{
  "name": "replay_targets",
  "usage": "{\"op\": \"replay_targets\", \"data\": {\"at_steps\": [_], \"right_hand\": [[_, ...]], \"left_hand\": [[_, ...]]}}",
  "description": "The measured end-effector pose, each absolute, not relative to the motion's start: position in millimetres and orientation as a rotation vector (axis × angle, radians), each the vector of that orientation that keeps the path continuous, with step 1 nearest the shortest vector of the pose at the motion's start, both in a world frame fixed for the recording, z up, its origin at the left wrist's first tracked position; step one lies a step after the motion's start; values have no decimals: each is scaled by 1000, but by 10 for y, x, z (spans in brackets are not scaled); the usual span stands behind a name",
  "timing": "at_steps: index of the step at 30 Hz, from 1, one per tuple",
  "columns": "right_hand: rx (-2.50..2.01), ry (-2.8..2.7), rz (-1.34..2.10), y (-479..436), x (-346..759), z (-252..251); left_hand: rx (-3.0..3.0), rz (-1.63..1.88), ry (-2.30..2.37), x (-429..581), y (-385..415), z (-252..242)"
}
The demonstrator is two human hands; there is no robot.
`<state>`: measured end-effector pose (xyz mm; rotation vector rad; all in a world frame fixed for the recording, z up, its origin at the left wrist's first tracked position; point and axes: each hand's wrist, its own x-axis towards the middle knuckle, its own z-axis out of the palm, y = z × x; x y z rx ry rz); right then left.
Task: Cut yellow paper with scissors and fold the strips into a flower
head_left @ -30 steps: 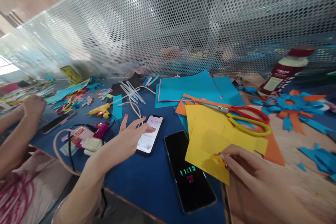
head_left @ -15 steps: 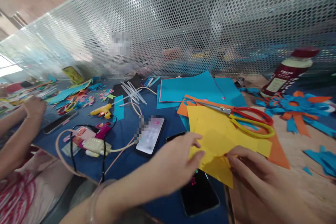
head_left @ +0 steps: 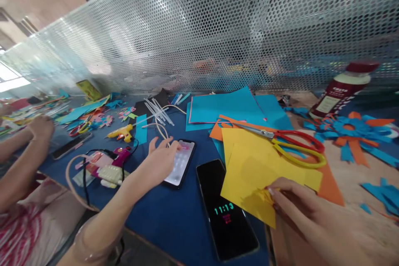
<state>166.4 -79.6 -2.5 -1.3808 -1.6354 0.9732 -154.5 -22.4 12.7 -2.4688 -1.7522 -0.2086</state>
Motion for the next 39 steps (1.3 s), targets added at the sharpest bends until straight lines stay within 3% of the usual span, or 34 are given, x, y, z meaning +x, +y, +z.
{"op": "replay_targets", "data": {"at_steps": [8, 16, 28, 39], "right_hand": [[-1418, -1698, 893, -779, 1686, -107], [-1409, -1688, 896, -779, 1688, -129], [-1400, -1700, 947, -790, 1686, -179], [-1396, -1716, 952, -780, 1681, -157]], "left_hand": [[-2489, -262, -1785, -1430, -672, 264], [-2393, -349, -1765, -1494, -1026, 35], [-2204, -489, -1795, -1404, -927, -3], [-2198, -350, -1809, -1299, -826, -183]]}}
